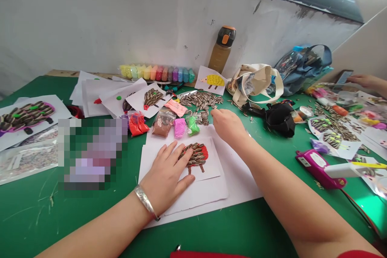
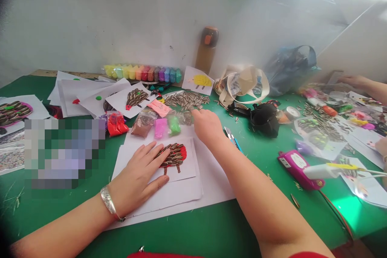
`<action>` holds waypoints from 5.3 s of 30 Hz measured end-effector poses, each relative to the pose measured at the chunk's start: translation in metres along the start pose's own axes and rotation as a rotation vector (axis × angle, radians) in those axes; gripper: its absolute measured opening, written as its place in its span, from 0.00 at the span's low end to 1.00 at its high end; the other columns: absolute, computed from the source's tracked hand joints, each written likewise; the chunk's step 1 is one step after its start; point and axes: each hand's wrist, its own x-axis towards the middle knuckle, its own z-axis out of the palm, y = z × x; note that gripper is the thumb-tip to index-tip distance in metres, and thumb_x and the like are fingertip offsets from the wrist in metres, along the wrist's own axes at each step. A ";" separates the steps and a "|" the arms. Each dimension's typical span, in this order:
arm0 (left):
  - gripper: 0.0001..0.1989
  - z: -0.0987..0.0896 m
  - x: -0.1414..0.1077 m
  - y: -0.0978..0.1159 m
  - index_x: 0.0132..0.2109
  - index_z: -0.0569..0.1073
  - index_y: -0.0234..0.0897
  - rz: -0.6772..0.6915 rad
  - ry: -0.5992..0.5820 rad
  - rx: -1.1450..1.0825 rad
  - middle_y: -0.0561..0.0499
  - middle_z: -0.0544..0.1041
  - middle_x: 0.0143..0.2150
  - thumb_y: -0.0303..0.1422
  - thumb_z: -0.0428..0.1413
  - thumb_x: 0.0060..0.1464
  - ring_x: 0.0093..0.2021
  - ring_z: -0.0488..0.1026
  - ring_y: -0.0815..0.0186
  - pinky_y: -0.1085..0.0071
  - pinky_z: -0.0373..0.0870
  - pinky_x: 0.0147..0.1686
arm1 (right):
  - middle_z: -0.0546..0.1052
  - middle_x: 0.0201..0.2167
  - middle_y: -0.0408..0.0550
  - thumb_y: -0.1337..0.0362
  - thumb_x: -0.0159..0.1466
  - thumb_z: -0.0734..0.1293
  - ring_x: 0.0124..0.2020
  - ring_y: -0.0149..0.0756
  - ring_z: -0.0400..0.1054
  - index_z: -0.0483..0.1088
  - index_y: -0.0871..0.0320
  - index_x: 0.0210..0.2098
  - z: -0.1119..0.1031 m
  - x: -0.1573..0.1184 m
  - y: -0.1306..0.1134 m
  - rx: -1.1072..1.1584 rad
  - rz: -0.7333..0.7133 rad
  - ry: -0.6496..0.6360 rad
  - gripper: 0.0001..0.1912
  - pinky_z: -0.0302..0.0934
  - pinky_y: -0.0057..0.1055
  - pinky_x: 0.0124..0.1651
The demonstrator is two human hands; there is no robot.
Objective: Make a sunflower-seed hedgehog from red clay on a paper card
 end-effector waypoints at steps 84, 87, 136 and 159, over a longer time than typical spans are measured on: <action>0.27 0.002 0.001 0.002 0.64 0.63 0.33 0.016 0.013 0.010 0.38 0.65 0.64 0.42 0.50 0.63 0.65 0.56 0.44 0.43 0.56 0.61 | 0.74 0.36 0.52 0.68 0.67 0.60 0.37 0.41 0.60 0.76 0.55 0.35 0.030 -0.043 0.009 0.139 0.062 0.171 0.13 0.48 0.34 0.37; 0.27 0.001 0.001 0.002 0.64 0.63 0.31 0.027 0.021 0.022 0.37 0.65 0.64 0.42 0.50 0.63 0.65 0.57 0.44 0.43 0.57 0.61 | 0.75 0.38 0.53 0.69 0.67 0.59 0.38 0.41 0.61 0.75 0.56 0.34 0.028 -0.044 0.007 0.167 0.052 0.156 0.13 0.48 0.34 0.37; 0.28 -0.002 0.003 0.002 0.65 0.63 0.33 0.007 -0.027 0.010 0.39 0.65 0.64 0.42 0.49 0.63 0.65 0.56 0.44 0.42 0.57 0.61 | 0.72 0.33 0.44 0.73 0.63 0.64 0.35 0.33 0.66 0.73 0.56 0.40 -0.002 -0.077 -0.021 0.711 -0.109 -0.122 0.09 0.60 0.29 0.38; 0.28 -0.001 0.001 0.002 0.65 0.63 0.34 -0.008 -0.015 -0.030 0.39 0.64 0.64 0.42 0.51 0.62 0.66 0.55 0.44 0.42 0.55 0.62 | 0.73 0.27 0.44 0.69 0.65 0.62 0.32 0.34 0.67 0.73 0.56 0.30 -0.001 -0.069 -0.012 0.573 -0.125 -0.099 0.10 0.59 0.31 0.37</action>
